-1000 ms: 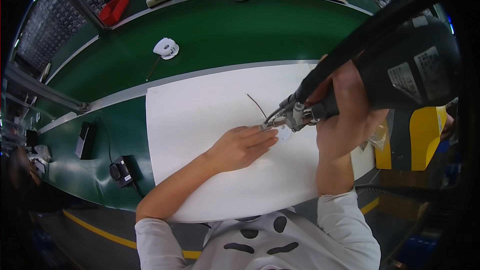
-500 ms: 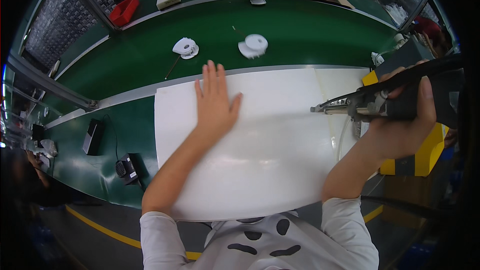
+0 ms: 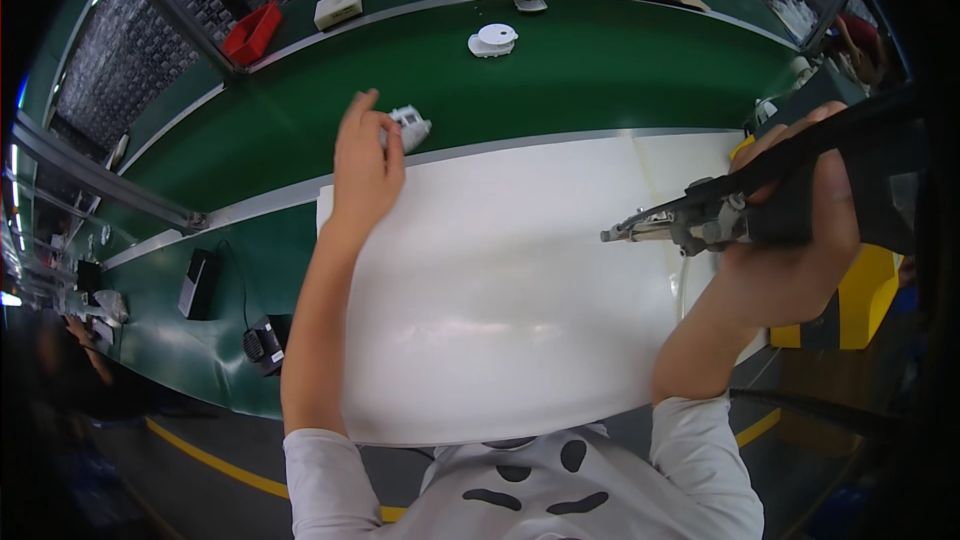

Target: The person solders wire leads onto small circular electronic components using a specialized soldering tool on an assembly line.

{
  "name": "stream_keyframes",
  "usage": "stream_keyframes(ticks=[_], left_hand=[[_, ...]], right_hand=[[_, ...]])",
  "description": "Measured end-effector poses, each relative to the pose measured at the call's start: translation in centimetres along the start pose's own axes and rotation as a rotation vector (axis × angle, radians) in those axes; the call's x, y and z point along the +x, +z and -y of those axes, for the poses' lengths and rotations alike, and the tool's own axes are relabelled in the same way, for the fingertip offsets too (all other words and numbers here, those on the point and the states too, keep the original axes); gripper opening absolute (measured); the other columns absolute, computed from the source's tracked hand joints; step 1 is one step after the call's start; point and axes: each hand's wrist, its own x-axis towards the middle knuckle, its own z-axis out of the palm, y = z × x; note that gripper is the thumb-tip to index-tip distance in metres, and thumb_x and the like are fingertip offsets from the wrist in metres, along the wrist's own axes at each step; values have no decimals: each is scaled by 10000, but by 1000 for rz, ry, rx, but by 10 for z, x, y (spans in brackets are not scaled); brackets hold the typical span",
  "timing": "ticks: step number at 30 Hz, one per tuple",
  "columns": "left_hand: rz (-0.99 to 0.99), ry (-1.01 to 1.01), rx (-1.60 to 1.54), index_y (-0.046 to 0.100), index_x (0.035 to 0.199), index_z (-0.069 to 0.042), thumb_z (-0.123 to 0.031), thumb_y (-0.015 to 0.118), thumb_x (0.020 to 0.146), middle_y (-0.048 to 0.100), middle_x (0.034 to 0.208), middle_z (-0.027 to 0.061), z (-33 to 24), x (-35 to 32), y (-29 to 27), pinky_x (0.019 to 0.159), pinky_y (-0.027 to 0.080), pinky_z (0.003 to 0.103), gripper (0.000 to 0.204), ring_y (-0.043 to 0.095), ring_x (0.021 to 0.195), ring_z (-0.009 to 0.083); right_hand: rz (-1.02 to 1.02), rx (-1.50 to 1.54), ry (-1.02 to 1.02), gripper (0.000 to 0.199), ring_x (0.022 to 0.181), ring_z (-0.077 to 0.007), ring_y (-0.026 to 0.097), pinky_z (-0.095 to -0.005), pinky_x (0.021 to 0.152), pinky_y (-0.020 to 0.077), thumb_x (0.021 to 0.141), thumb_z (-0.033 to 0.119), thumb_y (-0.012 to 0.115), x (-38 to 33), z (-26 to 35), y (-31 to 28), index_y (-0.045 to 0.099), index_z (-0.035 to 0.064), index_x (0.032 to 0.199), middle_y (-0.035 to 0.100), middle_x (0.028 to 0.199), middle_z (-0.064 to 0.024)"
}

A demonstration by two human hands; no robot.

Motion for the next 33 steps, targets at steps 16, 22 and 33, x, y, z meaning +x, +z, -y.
stream_keyframes(ticks=[16,22,33], left_hand=[[393,295,-458,629,1235,4,-69,689,890,652,1226,203,-107,-47,-61,844,522,366,358,637,1139,309],[363,435,-503,656,1187,45,-171,707,905,650,1193,190,-158,-54,-38,814,526,358,358,638,1087,291],[317,422,-370,699,1147,12,-190,686,927,644,1112,138,-169,-66,-30,698,497,316,299,625,1084,258]], right_hand=[[7,-177,71,393,547,-170,543,-288,571,480,881,190,567,4,9,7,562,-131,1108,622,868,-189],[40,-72,58,351,538,-153,581,-250,509,490,860,176,622,-2,-3,15,595,-110,1060,645,999,-185],[59,-24,159,386,523,-143,526,-269,494,469,863,175,602,-8,-7,31,543,-100,1128,592,879,-135]])
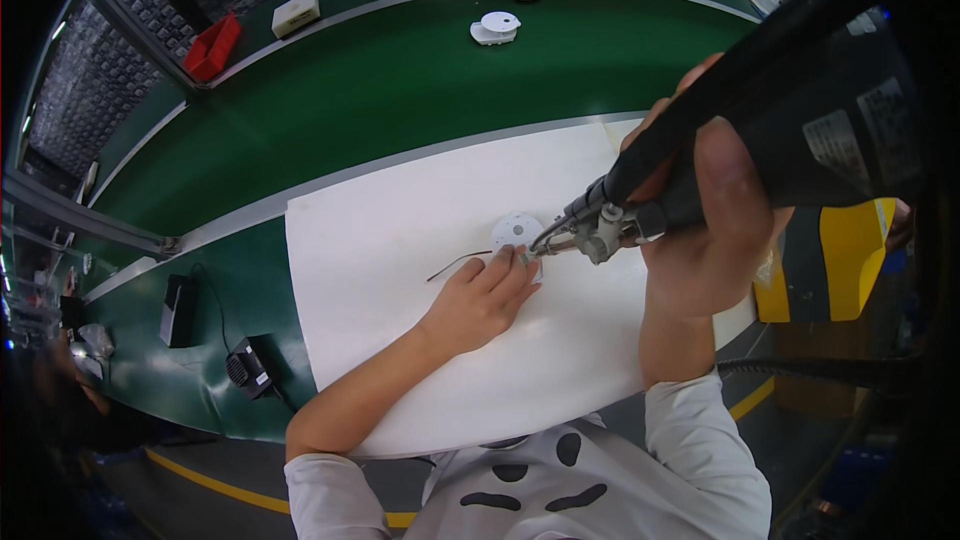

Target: The person solders wire leads onto small circular electronic components using a specialized soldering tool on an assembly line.

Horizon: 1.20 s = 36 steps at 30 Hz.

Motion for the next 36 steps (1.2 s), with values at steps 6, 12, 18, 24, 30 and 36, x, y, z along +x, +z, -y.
stream_keyframes(ticks=[6,12,18,24,30,36], left_hand=[[-6,6,26,704,1152,4,-187,675,933,651,1102,122,-1,2,0,650,473,294,293,632,1089,249],[-72,-12,22,710,1131,12,-191,802,809,652,1125,54,-2,9,-1,569,462,273,392,611,838,136],[20,-28,53,681,1202,-2,-195,677,929,654,1090,103,-4,3,-1,640,481,267,335,640,1114,217],[1,109,-195,690,1226,-60,-106,654,901,640,1303,74,0,13,-8,704,522,254,330,620,1192,209],[51,93,-157,673,1271,-103,-107,635,877,612,1354,43,0,12,-7,800,502,274,395,573,1258,208],[42,75,-160,675,1265,-106,-124,640,873,609,1345,34,-1,12,-9,794,493,282,394,578,1230,201]], right_hand=[[28,-6,-19,399,533,-156,537,-279,501,479,860,165,599,1,-4,-4,540,-103,1150,600,918,-157],[147,-118,-131,350,558,-165,583,-274,501,496,897,121,580,1,-15,-11,563,-79,1184,638,980,-200],[243,-138,-287,247,548,-162,604,-269,481,479,955,157,531,6,-23,-13,627,-65,1007,633,888,-172],[17,-50,-105,369,556,-136,460,-276,563,401,924,208,529,19,-5,-40,514,-59,1178,515,687,-81],[-115,-86,-88,342,555,-139,512,-273,543,442,879,146,573,15,-7,-21,550,-75,1138,588,748,-111],[-57,-47,-26,314,533,-149,539,-276,518,476,846,51,589,5,0,-3,584,-94,1124,634,891,-157]])
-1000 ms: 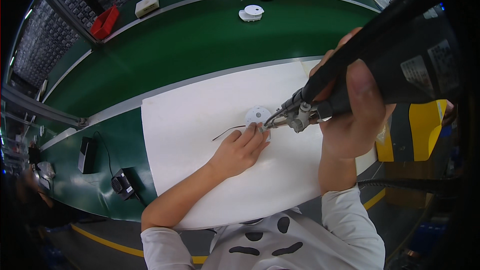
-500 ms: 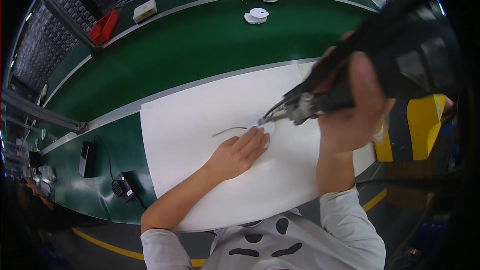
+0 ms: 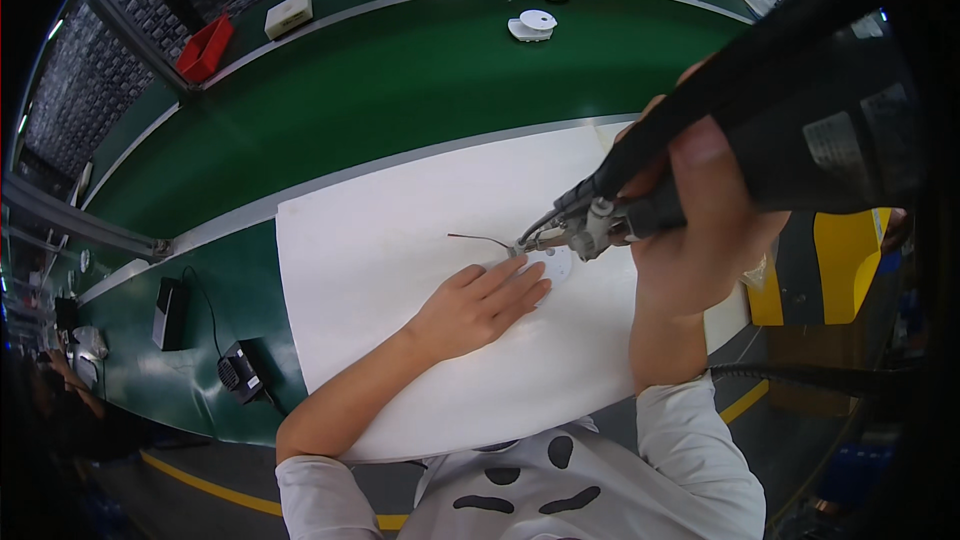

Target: The person solders wire leads onto small circular electronic components using a specialized soldering tool on an assembly line.

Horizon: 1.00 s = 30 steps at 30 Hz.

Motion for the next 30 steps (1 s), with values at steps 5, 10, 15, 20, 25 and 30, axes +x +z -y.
stream_keyframes(ticks=[5,10,15,20,25,30], left_hand=[[-44,-2,12,678,1258,-104,-128,658,861,612,1329,27,0,-2,4,741,496,267,398,592,1091,166],[-61,7,-9,677,1260,-99,-129,670,855,609,1330,17,0,-2,7,704,492,254,406,574,984,142],[-30,-19,17,704,1246,-137,-202,747,840,661,1125,-27,-2,0,5,691,533,279,414,624,1088,133],[-30,-3,10,687,1255,-114,-157,707,839,629,1248,-3,0,-4,7,682,515,265,419,591,1028,135],[-30,26,-1,675,1258,-84,-115,665,844,592,1368,25,2,-3,4,694,501,252,415,559,963,138],[-34,12,-48,672,1249,-64,-116,657,864,608,1345,52,2,-3,2,705,514,273,388,609,1075,161]], right_hand=[[89,-29,-68,322,529,-148,537,-282,535,483,872,66,575,-3,-7,-5,527,-111,1136,608,929,-174],[123,0,-48,327,523,-132,510,-276,516,442,891,77,552,-1,-4,-4,502,-112,1154,595,803,-139],[179,-32,-87,346,515,-123,485,-272,507,420,905,87,536,-1,-4,-7,480,-115,1180,568,687,-106],[101,-1,-28,318,528,-142,523,-274,530,471,885,55,567,-7,-2,5,530,-118,1149,617,822,-136],[203,18,-79,288,567,-168,585,-290,563,525,880,37,607,-8,-11,-5,569,-95,1133,642,941,-165],[220,-43,-128,299,639,-190,648,-299,606,569,893,53,643,-12,-14,-2,574,-74,1154,653,991,-174]])
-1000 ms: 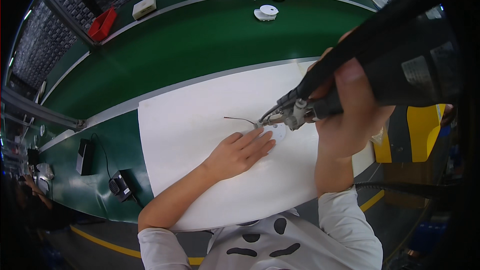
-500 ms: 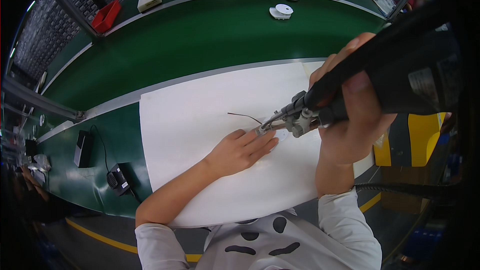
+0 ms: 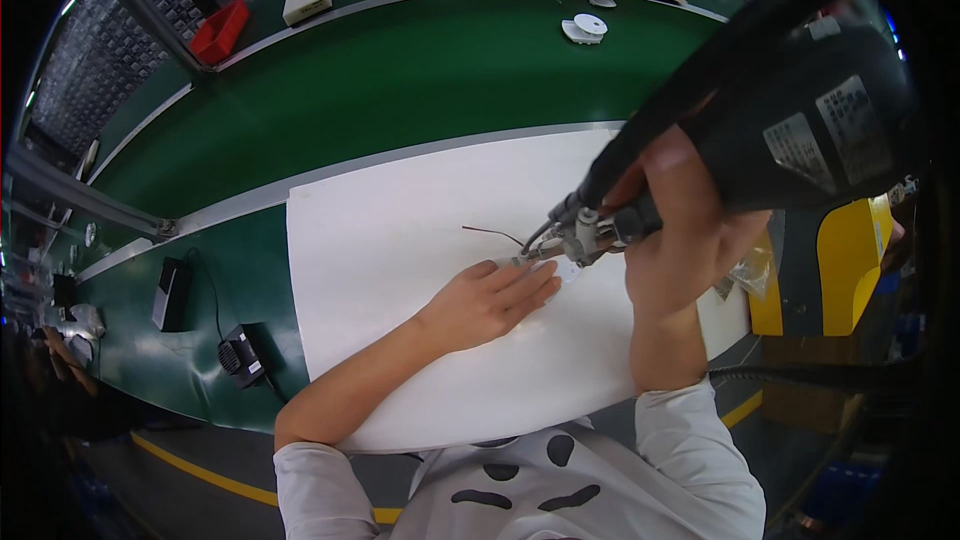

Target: The person solders wire leads onto small circular electronic components using a specialized soldering tool on an assembly line.

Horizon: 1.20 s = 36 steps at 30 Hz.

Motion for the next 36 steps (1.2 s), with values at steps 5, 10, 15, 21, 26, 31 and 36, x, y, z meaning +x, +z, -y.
stream_keyframes(ticks=[5,10,15,21,26,31,36], left_hand=[[27,151,-45,662,1256,-52,-154,655,887,618,1335,81,16,-4,-4,748,522,311,383,603,1184,202],[146,-482,73,561,1386,-17,-202,687,903,545,1447,182,46,-9,-1,981,474,452,533,506,1360,329],[-1,-636,38,404,1472,67,-289,664,939,286,1570,341,46,-7,-3,1156,296,528,692,285,1470,482],[44,-647,43,477,1415,65,-289,648,940,383,1523,327,49,-5,1,1143,326,520,616,344,1444,469],[4,-623,87,523,1366,71,-285,657,921,456,1464,328,52,-7,3,1118,360,527,585,416,1394,474],[38,-579,139,581,1289,91,-291,678,878,521,1381,354,56,3,3,1060,424,527,569,495,1316,493],[23,-643,229,718,1030,78,-264,701,830,693,1116,293,68,16,16,807,563,460,397,679,1058,425]], right_hand=[[-289,54,205,418,688,-192,515,-339,646,413,945,280,475,10,20,-34,479,-38,1217,529,811,-107],[-239,216,10,409,661,-178,434,-339,664,352,932,272,475,25,18,-70,510,-43,1191,453,734,-82],[-265,120,12,402,647,-175,450,-329,642,363,917,251,499,23,14,-69,525,-56,1176,488,762,-96],[-292,-41,9,393,625,-171,474,-315,608,380,894,220,535,22,16,-50,547,-76,1153,541,805,-117],[-305,-163,6,385,607,-167,495,-303,581,394,875,194,565,20,15,-42,566,-92,1134,585,840,-135],[-322,-279,-5,378,589,-164,515,-291,553,408,856,168,595,21,18,-36,585,-108,1115,629,876,-153],[-373,-28,176,386,593,-162,566,-270,545,442,813,134,659,24,28,-33,617,-103,1115,677,925,-156]])
